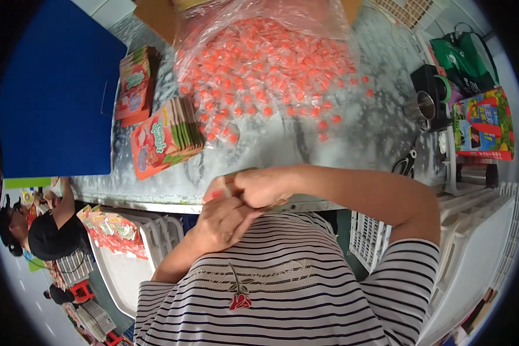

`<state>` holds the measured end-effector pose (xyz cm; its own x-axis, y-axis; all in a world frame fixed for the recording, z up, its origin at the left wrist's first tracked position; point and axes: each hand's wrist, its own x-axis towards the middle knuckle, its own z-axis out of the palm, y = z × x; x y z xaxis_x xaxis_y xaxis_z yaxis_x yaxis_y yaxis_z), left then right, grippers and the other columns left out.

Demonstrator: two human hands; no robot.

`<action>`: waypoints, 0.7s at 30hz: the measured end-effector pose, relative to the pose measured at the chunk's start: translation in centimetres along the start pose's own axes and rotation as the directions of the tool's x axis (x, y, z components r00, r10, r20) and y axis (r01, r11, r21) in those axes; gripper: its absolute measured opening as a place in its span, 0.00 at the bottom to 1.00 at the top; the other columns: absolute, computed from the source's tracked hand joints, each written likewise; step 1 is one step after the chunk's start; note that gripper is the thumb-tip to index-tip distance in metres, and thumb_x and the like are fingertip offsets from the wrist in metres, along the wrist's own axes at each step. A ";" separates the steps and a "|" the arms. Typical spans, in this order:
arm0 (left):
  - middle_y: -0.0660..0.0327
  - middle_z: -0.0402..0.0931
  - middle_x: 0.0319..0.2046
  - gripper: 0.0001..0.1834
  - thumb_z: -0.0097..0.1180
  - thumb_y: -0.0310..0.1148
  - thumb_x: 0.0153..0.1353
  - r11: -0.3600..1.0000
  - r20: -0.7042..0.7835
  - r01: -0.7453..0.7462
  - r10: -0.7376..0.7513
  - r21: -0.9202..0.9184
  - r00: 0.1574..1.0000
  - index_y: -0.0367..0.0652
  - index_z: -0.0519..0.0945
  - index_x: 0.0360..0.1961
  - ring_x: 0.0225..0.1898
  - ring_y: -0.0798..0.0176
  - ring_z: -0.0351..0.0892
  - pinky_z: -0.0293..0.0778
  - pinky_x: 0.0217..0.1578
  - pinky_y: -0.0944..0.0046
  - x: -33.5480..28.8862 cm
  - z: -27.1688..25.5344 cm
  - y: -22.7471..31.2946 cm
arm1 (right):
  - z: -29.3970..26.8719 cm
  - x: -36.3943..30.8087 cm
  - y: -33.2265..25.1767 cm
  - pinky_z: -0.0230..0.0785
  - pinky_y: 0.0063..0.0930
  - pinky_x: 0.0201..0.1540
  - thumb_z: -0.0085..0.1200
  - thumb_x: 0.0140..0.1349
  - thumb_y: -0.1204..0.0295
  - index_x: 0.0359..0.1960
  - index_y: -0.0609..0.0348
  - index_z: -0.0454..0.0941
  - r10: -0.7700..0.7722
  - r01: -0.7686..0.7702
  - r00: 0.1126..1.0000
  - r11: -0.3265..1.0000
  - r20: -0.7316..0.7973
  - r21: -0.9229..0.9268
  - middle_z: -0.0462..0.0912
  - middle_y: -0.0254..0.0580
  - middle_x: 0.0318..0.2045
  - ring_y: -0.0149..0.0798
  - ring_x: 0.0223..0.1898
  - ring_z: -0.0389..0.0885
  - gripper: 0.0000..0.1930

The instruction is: Manually picking up individual candies and placing them into plastic retail bags.

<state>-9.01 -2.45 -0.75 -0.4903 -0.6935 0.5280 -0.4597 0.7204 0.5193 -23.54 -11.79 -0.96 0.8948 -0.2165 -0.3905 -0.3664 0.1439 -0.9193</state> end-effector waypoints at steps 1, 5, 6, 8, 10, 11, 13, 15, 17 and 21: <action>0.57 0.73 0.24 0.08 0.65 0.24 0.49 0.998 -0.023 0.041 -0.041 0.044 0.999 0.34 0.77 0.28 0.21 0.57 0.73 0.70 0.21 0.59 -0.2 -0.5 0.1 | -0.2 0.3 -0.5 0.68 0.29 0.50 0.40 0.55 0.87 0.53 0.64 0.74 0.057 -0.043 0.997 0.970 0.053 -0.240 0.80 0.46 0.49 0.37 0.45 0.78 0.23; 0.55 0.74 0.21 0.06 0.64 0.23 0.51 0.960 -0.062 0.253 -0.247 0.117 0.967 0.37 0.77 0.26 0.20 0.54 0.74 0.70 0.21 0.57 -0.8 -1.8 -1.0 | -1.0 -2.7 -0.6 0.69 0.29 0.51 0.44 0.62 0.80 0.50 0.66 0.75 -0.332 0.324 0.833 0.941 -0.443 -0.096 0.81 0.49 0.46 0.40 0.46 0.80 0.15; 0.54 0.75 0.22 0.06 0.64 0.23 0.52 0.937 -0.063 0.336 -0.332 0.097 0.941 0.37 0.77 0.27 0.20 0.53 0.75 0.70 0.21 0.58 -1.1 -2.0 -1.1 | -2.4 -2.9 0.8 0.69 0.29 0.51 0.44 0.64 0.79 0.49 0.66 0.76 -0.445 0.375 0.707 0.895 -0.550 -0.241 0.81 0.49 0.45 0.41 0.45 0.80 0.14; 0.53 0.76 0.23 0.06 0.64 0.23 0.52 0.919 -0.088 0.389 -0.383 0.068 0.920 0.37 0.78 0.28 0.21 0.52 0.75 0.71 0.22 0.58 -1.7 -2.3 -1.4 | -5.3 -3.8 3.6 0.65 0.34 0.58 0.47 0.64 0.76 0.50 0.65 0.75 -0.377 0.032 0.553 0.901 -0.743 -0.433 0.78 0.52 0.49 0.47 0.53 0.76 0.14; 0.52 0.77 0.25 0.06 0.64 0.23 0.53 0.904 -0.105 0.427 -0.422 0.033 0.901 0.37 0.78 0.28 0.21 0.51 0.75 0.71 0.22 0.59 -1.5 -2.3 -1.5 | -6.8 -4.1 9.9 0.61 0.37 0.61 0.48 0.64 0.74 0.52 0.65 0.73 -0.449 -0.182 0.462 0.796 -0.765 -0.577 0.74 0.51 0.54 0.50 0.58 0.70 0.16; 0.51 0.77 0.25 0.06 0.64 0.23 0.53 0.898 -0.120 0.439 -0.434 0.021 0.893 0.37 0.78 0.29 0.22 0.51 0.76 0.72 0.23 0.59 -1.5 -2.1 -1.6 | -7.2 -3.9 12.4 0.56 0.40 0.64 0.49 0.63 0.72 0.54 0.65 0.71 -0.533 -0.392 0.394 0.640 -0.749 -0.661 0.70 0.51 0.59 0.52 0.63 0.64 0.18; 0.51 0.77 0.26 0.06 0.64 0.23 0.53 0.888 -0.142 0.460 -0.453 0.013 0.880 0.36 0.78 0.30 0.23 0.51 0.77 0.72 0.23 0.60 -1.6 -2.0 -1.6 | -6.1 -3.5 14.7 0.52 0.42 0.66 0.49 0.63 0.71 0.56 0.65 0.69 -0.535 -0.437 0.435 0.578 -0.724 -0.689 0.65 0.51 0.62 0.53 0.65 0.58 0.20; 0.51 0.78 0.26 0.06 0.64 0.23 0.54 0.868 -0.131 0.496 -0.490 0.018 0.862 0.36 0.78 0.31 0.24 0.51 0.78 0.73 0.24 0.61 -1.9 -2.0 -1.6 | -4.4 -3.3 15.2 0.48 0.44 0.68 0.50 0.62 0.70 0.59 0.66 0.66 -0.481 -0.484 0.518 0.517 -0.707 -0.706 0.57 0.49 0.67 0.53 0.69 0.50 0.23; 0.51 0.78 0.26 0.06 0.64 0.23 0.54 0.869 -0.146 0.495 -0.488 0.015 0.861 0.35 0.78 0.31 0.24 0.52 0.78 0.73 0.24 0.62 -2.1 -2.0 -1.8 | -2.8 -3.2 14.6 0.49 0.43 0.68 0.50 0.62 0.71 0.59 0.65 0.66 -0.464 -0.377 0.538 0.615 -0.704 -0.693 0.58 0.49 0.67 0.53 0.69 0.52 0.23; 0.53 0.80 0.32 0.05 0.61 0.25 0.59 0.858 -0.147 0.514 -0.508 -0.002 0.849 0.34 0.77 0.33 0.25 0.64 0.78 0.72 0.28 0.68 -2.5 -2.2 -1.8 | -3.2 -3.8 14.4 0.54 0.42 0.66 0.47 0.61 0.76 0.58 0.62 0.68 -0.498 -0.085 0.406 0.814 -0.766 -0.574 0.66 0.50 0.61 0.52 0.65 0.61 0.21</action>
<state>-5.26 -2.04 -1.52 -0.0737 -0.9564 0.2827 -0.6448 0.2619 0.7181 -33.08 -12.02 -12.89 0.3503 -0.8994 0.2614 -0.5211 -0.4191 -0.7436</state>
